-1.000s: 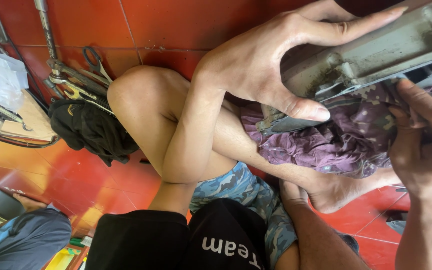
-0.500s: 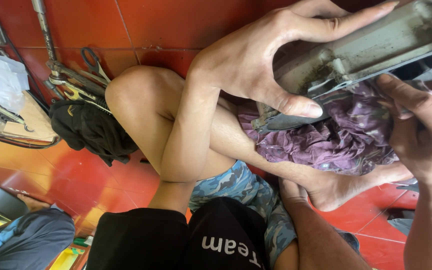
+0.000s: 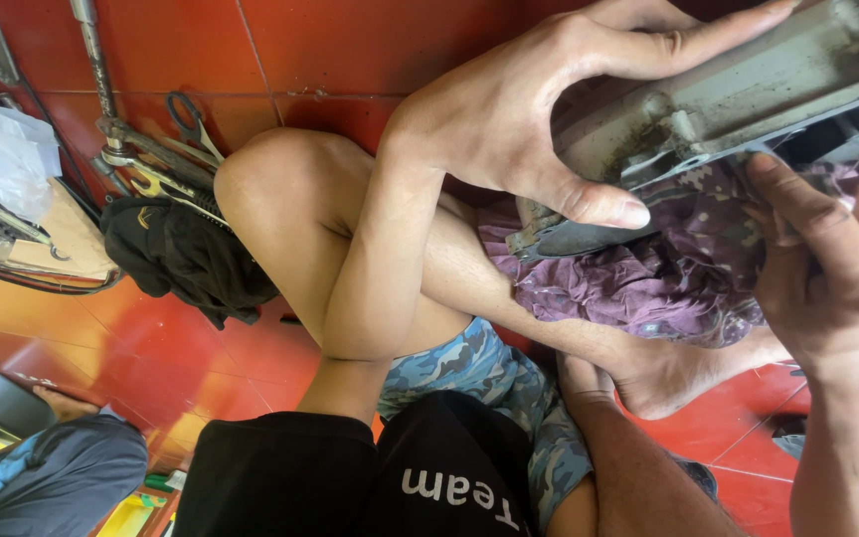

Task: Polishing and cleaning the interior of a motorcycle CVT cover using a cloth.

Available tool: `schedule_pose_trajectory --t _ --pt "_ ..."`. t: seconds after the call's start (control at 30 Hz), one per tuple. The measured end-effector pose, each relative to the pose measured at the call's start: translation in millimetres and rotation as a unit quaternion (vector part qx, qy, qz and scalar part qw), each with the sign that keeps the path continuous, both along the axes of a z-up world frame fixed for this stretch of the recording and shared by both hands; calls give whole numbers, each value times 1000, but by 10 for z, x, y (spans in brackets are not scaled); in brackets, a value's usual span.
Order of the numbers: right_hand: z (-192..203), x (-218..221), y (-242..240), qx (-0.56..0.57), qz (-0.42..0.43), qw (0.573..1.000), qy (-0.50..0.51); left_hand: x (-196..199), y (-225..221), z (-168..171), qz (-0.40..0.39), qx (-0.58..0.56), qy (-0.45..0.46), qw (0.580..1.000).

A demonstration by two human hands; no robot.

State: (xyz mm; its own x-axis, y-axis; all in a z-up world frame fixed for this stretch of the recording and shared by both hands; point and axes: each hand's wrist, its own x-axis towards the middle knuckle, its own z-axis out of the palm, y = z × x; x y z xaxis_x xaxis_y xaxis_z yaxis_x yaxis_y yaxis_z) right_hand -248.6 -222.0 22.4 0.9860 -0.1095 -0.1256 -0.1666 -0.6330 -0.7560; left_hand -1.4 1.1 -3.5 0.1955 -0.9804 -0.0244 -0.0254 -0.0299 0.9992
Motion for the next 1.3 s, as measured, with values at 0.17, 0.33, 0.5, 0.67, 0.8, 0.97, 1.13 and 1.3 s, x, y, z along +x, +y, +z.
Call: schedule_pose_trajectory --t 0.17,0.33,0.5,0.67,0.8,0.97,1.13,1.3 --pt "59 -4 1 -24 1 1000 14 -29 23 -13 9 1 17 1000" --pt "104 53 31 -22 5 1000 15 -7 -12 -8 6 -2 22 1000" --pt "-38 -7 -97 165 -53 984 44 -44 6 -49 15 1 10 1000" --pt "-328 -662 -316 277 -191 938 83 -14 -11 -105 34 -40 -1 999" --pt "-347 -908 -279 397 -299 868 8 22 -92 -9 50 -41 35 997" --pt "-125 -886 -96 410 -296 862 -37 71 -71 -9 76 -11 -11 997" --pt "8 -913 -41 435 -327 832 -107 32 -9 192 54 -40 76 995" --pt "75 -1223 -176 343 -484 785 -182 -204 -18 320 332 -11 -76 940"
